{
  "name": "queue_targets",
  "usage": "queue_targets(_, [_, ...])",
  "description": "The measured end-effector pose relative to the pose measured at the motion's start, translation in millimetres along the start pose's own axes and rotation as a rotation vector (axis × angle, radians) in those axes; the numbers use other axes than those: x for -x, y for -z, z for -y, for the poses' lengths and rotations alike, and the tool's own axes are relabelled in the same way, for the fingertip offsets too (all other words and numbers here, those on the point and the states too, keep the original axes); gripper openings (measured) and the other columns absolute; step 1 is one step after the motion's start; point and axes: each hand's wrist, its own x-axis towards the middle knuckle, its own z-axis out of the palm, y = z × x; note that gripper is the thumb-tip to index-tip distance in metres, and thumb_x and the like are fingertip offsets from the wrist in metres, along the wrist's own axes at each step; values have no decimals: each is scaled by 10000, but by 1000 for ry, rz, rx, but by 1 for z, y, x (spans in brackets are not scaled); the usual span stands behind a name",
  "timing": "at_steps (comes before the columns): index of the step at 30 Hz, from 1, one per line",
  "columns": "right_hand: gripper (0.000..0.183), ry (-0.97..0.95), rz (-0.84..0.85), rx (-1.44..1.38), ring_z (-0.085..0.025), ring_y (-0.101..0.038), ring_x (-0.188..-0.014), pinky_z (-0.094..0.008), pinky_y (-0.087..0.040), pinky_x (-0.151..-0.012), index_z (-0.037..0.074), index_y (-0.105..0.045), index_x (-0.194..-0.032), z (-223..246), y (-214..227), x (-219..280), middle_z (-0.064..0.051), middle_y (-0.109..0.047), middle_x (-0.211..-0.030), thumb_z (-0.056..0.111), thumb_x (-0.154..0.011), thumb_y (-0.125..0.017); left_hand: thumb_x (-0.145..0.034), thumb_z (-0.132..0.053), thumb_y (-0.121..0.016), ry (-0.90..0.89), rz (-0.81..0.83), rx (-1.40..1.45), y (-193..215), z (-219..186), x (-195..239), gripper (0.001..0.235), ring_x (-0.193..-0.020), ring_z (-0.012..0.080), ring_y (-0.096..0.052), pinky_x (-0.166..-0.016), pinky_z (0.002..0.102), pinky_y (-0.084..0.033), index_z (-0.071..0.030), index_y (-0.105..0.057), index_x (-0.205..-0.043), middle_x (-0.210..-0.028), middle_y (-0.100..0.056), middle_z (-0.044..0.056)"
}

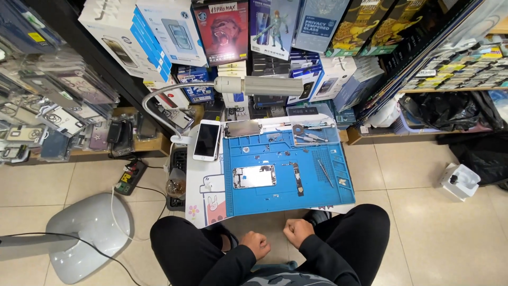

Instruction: The person sits cross-legged on a stool and works on a disassembled smartphone placed on a blue work mat. They use a screwdriver to remove screws and tweezers to handle small internal components, placing removed parts onto the mat. The person continues to manipulate the phone's internal parts throughout the video.

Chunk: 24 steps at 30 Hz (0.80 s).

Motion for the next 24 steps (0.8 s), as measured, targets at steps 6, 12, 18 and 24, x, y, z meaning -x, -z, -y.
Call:
queue_targets(6, [343,-98,-9,77,-184,-568,-507,-452,-329,-500,168,-517,-513,-18,-2,15,94,-664,-622,294,-812,-630,-874,-212,-617,-49,67,54,-9,7,15,444,-478,314,-369,-516,461,-306,-199,-278,-587,-508,-291,27])
queue_targets(12, [612,-84,105,24,-194,-503,-501,-423,-352,-526,175,-469,-524,-30,2,26,30,-516,-562,461,-1063,-507,-812,-236,-608,-7,-44,71,-9,16,21,420,-479,242,-300,-512,433,-214,-195,-256,-587,-522,-253,18])
queue_targets(18, [622,-40,94,24,-199,-545,-496,-416,-419,-515,183,-527,-502,-24,9,28,32,-564,-562,468,-1054,-542,-804,-244,-638,-69,-166,19,-18,29,19,444,-455,259,-305,-492,446,-229,-180,-252,-595,-518,-244,45])
queue_targets(24, [601,-114,131,72,-216,-536,-498,-433,-374,-521,154,-467,-534,-17,14,24,-5,-515,-533,461,-1040,-575,-758,-243,-657,-133,-263,-6,-15,28,18,417,-427,276,-404,-448,448,-303,-175,-305,-545,-465,-361,35])
